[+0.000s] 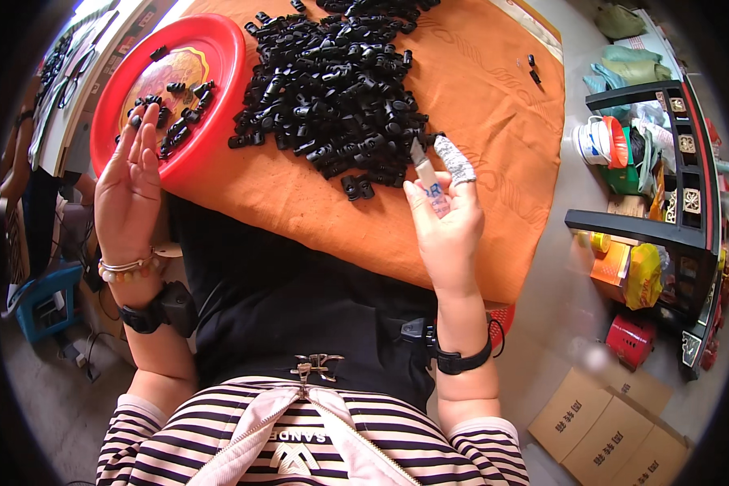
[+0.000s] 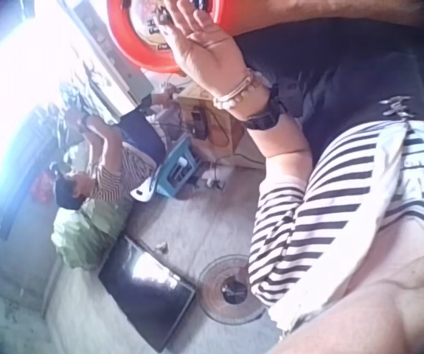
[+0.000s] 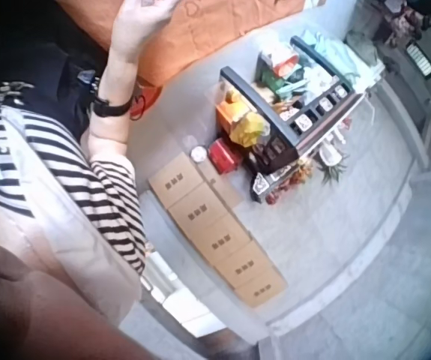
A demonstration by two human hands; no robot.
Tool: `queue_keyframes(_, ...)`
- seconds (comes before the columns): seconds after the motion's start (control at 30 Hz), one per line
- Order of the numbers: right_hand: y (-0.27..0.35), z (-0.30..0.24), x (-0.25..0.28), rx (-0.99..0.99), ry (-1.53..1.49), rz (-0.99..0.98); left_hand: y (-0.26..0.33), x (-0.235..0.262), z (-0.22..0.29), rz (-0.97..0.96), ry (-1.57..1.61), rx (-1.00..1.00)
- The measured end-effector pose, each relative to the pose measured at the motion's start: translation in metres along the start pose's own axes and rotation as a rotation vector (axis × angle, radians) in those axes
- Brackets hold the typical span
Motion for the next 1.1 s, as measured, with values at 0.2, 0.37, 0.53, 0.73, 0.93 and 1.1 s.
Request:
queue_keyframes(0.2,-0.002,0.008,-0.006,0.082,0.103,-0.028,0.008,-0.017,-0.009,-0.073,-0.212,-0.029)
queue_keyframes(0.37,-0.003,0.005,-0.014,0.044,0.178,-0.083,0.018,-0.025,-0.051,0.062,-0.416,0.082)
queue_keyframes(0.53,-0.003,0.004,-0.012,0.077,0.162,-0.06,0.03,-0.029,-0.094,0.024,-0.458,0.249)
queue_keyframes(0.73,0.006,-0.001,-0.004,0.091,0.095,-0.029,0.042,-0.042,-0.125,-0.061,-0.563,0.423)
queue_keyframes(0.93,0.02,-0.024,-0.028,-0.072,-0.112,-0.195,0.049,-0.046,-0.143,-0.108,-0.599,0.497)
queue_keyframes(1.1,0.027,-0.05,-0.058,0.048,-0.215,-0.376,0.05,-0.051,-0.147,-0.125,-0.489,0.514)
Point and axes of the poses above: each hand's wrist, its own y-axis away from the middle knuckle, its own x-axis out of the back of the hand, z = x × y, the point moved 8 cm from there along -y, towards the middle knuckle, and after that the axes turned 1 degree about y, right-handed, at the moved point
